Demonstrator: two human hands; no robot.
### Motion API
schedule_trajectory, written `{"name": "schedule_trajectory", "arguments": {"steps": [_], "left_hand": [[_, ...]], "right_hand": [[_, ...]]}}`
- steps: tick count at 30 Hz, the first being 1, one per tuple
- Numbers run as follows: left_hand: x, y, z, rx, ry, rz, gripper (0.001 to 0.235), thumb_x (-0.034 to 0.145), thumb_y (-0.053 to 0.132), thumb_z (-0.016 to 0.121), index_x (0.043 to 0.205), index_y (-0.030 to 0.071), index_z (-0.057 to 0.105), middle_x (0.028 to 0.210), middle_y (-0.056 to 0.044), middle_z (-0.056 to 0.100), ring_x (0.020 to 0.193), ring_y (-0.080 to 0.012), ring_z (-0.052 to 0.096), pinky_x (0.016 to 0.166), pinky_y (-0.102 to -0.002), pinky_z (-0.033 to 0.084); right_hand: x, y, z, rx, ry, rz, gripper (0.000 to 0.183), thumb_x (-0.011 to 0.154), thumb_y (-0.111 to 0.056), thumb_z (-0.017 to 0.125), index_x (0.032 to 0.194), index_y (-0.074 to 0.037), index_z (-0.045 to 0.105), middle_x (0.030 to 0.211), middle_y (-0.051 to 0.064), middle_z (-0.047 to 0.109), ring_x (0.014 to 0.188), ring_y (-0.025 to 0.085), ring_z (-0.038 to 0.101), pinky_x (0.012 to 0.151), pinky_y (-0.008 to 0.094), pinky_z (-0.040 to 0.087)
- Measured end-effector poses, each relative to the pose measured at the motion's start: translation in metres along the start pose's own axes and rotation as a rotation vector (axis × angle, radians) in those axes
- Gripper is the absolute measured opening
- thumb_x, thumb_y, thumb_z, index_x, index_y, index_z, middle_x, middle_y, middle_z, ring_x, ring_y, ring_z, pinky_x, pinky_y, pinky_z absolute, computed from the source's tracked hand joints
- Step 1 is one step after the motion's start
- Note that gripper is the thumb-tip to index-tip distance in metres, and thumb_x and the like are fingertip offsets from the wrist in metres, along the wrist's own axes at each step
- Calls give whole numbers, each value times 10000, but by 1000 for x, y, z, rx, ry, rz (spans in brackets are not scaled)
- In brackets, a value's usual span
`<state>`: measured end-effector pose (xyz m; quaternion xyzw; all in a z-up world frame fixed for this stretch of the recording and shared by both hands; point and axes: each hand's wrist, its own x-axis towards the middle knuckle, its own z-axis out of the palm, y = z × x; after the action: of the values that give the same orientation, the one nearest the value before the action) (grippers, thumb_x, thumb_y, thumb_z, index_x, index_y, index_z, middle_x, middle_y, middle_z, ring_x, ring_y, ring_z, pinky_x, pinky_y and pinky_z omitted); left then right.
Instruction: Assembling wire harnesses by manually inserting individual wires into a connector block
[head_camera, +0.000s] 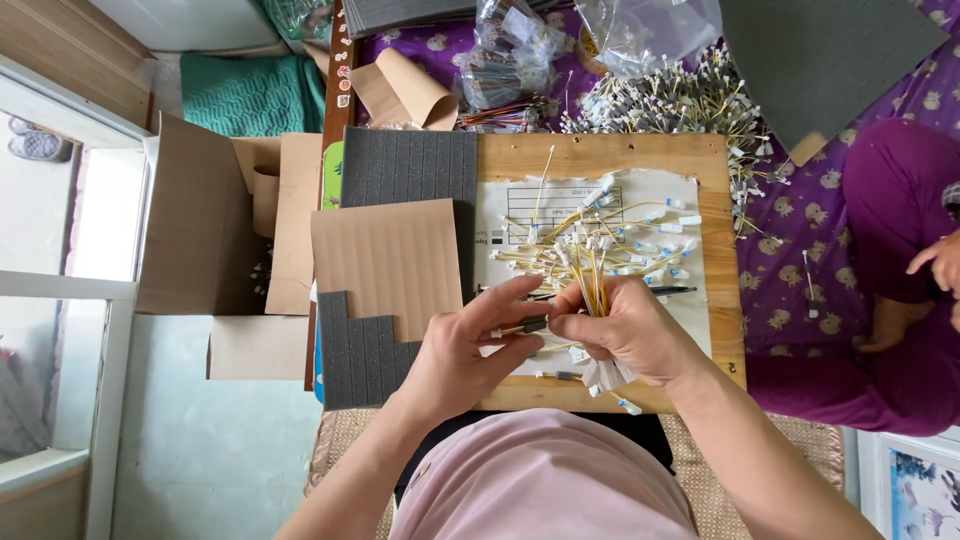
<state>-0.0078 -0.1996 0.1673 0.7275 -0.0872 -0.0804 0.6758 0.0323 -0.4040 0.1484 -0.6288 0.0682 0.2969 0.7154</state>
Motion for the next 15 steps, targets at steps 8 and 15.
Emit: {"name": "schedule_trajectory", "arguments": {"steps": [8, 15], "left_hand": [[-3, 0, 2, 163, 133, 147, 208, 833, 43, 724, 1026, 122, 732, 853, -75, 766, 792, -218, 762, 679, -313, 630], [-9, -6, -7, -228, 183, -179, 127, 832, -1, 695, 955, 7, 726, 730, -137, 732, 675, -131, 663, 695, -309, 615]], "right_hand": [[4, -8, 4, 39, -77, 90, 269, 922, -165, 633, 917, 103, 656, 605, 133, 503, 439, 141, 460, 382, 251, 408], [11, -2, -36, 36, 362, -179, 359, 1033, -365, 487, 1130, -55, 639, 476, 81, 468, 297, 75, 353, 271, 160, 277]]}}
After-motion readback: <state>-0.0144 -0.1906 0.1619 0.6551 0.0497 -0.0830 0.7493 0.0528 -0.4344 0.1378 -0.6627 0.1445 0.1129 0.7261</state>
